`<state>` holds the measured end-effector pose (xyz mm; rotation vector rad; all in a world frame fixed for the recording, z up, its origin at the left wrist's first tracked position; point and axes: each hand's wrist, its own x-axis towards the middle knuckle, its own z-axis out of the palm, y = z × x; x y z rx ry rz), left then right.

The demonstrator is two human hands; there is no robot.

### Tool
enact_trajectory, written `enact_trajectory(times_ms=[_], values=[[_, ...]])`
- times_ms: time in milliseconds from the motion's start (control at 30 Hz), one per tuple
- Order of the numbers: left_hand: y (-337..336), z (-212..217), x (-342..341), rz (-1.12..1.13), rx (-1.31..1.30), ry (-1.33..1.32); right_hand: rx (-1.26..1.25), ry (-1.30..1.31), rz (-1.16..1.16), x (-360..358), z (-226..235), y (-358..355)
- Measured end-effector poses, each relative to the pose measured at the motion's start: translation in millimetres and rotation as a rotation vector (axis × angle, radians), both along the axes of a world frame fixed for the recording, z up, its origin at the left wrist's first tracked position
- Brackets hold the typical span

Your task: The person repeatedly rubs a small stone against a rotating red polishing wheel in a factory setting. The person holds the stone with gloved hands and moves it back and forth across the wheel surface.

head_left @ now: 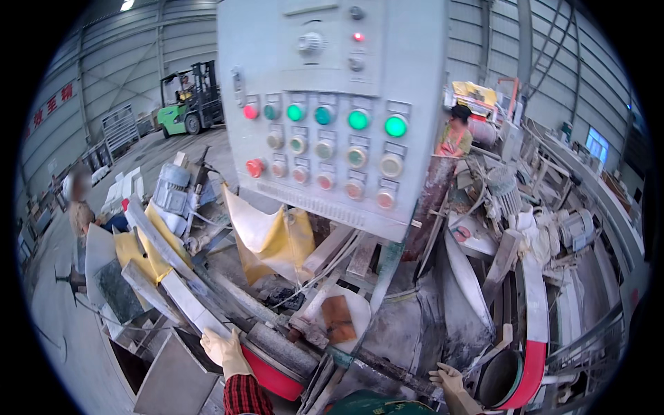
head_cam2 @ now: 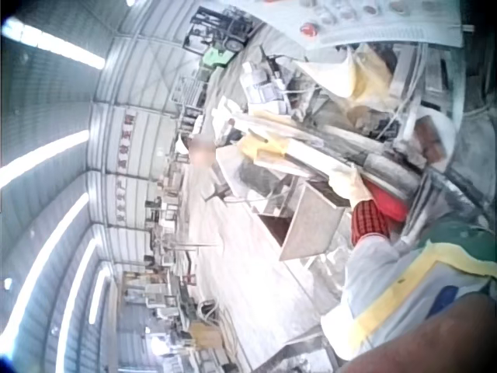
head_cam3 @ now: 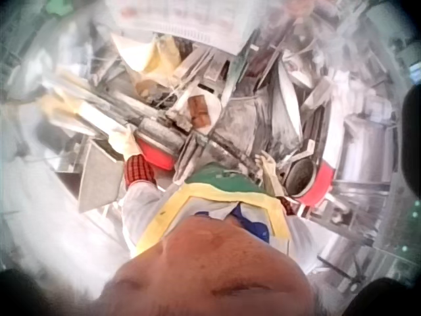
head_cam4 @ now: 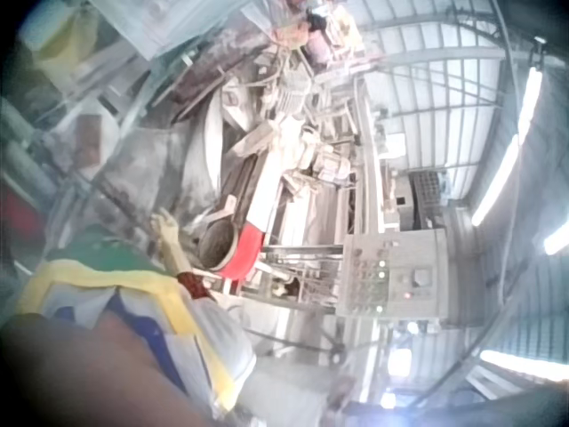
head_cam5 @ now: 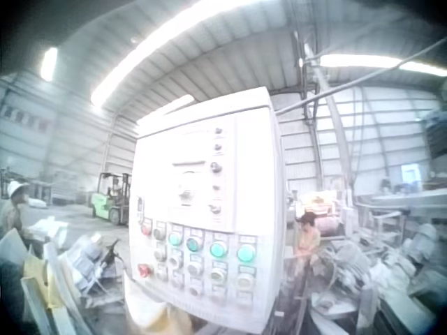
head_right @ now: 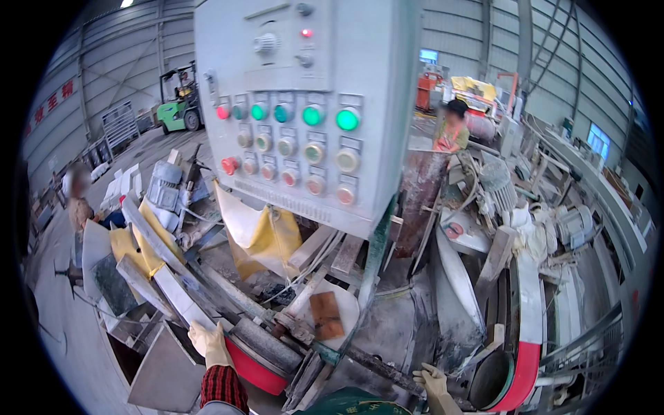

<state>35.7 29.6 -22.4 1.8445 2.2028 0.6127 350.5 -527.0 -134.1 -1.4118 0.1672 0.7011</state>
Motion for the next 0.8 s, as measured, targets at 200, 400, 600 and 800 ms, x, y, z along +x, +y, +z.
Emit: enact_trajectory(times_ms=[200, 400, 600, 800], values=[[-23, -35, 1, -0.043, 0.105, -0.139, 0.005, 0.007, 0.094, -13, -17, -1], [-83, -86, -24, -0.303, 0.377, -0.291, -0.112, -0.086, 0.261, -19, 1, 47], [-131, -91, -28, -1.051, 0.019, -0.821, 0.179, 0.006, 0.348, -27, 2, 76], [-308, 41, 183, -1.39, -0.251, -0.638, 0.164, -0.15, 0.354, -32, 137, 102]])
